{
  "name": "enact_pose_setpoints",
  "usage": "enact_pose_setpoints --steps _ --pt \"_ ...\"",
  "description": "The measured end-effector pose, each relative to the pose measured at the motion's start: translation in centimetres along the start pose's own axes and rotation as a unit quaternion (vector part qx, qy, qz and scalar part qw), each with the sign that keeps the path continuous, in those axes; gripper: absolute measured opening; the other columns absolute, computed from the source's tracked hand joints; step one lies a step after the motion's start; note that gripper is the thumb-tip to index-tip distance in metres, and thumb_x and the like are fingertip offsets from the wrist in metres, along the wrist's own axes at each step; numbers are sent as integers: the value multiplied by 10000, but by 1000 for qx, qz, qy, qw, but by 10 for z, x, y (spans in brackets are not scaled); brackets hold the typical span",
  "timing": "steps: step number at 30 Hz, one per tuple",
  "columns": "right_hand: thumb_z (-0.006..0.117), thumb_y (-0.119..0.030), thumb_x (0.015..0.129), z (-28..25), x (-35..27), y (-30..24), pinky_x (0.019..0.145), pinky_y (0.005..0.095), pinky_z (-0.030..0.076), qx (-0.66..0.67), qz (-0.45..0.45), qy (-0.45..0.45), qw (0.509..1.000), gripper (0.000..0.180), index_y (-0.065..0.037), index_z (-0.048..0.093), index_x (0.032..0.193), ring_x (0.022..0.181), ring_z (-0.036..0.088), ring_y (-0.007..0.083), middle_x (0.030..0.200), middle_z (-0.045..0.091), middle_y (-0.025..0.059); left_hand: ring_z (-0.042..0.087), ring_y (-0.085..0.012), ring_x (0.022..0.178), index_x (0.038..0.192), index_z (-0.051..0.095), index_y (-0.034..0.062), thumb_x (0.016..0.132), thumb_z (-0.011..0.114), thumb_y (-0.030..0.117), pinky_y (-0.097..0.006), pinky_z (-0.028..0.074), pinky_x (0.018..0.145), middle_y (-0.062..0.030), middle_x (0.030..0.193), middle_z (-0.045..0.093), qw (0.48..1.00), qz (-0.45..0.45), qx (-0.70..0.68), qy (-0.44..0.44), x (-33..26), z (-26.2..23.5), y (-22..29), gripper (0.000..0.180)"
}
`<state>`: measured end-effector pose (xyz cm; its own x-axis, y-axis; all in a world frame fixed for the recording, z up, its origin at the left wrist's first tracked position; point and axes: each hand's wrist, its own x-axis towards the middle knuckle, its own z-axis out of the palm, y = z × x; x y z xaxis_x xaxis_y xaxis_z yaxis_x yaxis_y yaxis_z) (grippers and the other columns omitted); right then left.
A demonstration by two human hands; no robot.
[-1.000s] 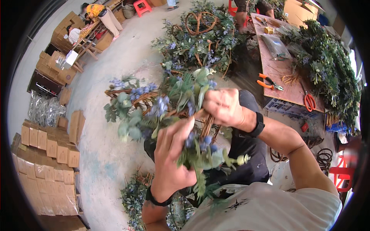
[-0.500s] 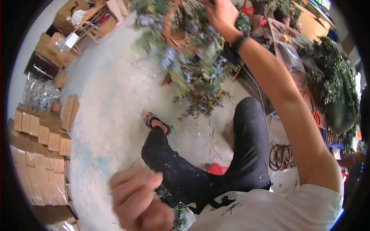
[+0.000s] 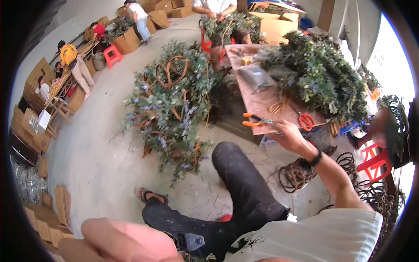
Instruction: The person is assembling decorative greenery and floral arrangements using vine bases, faux leaves, and pine cones.
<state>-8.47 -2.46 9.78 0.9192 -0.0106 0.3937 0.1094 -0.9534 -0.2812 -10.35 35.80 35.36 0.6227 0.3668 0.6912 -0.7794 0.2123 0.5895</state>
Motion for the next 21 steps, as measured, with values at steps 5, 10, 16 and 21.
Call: enact_pose_setpoints --steps 5,10,16,21 --pt "774 -243 951 -63 -260 60 666 318 465 260 475 132 830 240 -38 664 1012 756 544 129 863 568 -3 598 -204 933 1217 625 57 1107 554 247 -284 538 638 -136 1176 642 915 284 -124 -260 9 -9 -54 230" --pt "770 -330 966 -72 -376 27 643 315 463 298 673 154 659 332 -48 644 1089 751 532 125 873 569 -8 651 -328 915 1071 679 -73 1060 531 384 -440 520 806 -212 991 705 882 270 164 -349 -43 -12 -113 480" --pt "729 -493 986 -55 -406 71 778 367 512 229 576 30 784 526 1 646 1147 861 577 152 933 637 40 680 -346 1083 1263 694 -43 899 706 71 -434 532 899 -191 1209 716 713 -49 326 -619 -93 -39 -194 382" --pt "754 -446 964 54 -455 125 805 373 552 281 689 0 668 537 26 660 1202 946 657 220 1080 703 115 679 -345 1067 1284 687 -44 902 672 29 -408 527 845 -191 1209 707 649 -141 326 -673 -118 -56 -166 389"
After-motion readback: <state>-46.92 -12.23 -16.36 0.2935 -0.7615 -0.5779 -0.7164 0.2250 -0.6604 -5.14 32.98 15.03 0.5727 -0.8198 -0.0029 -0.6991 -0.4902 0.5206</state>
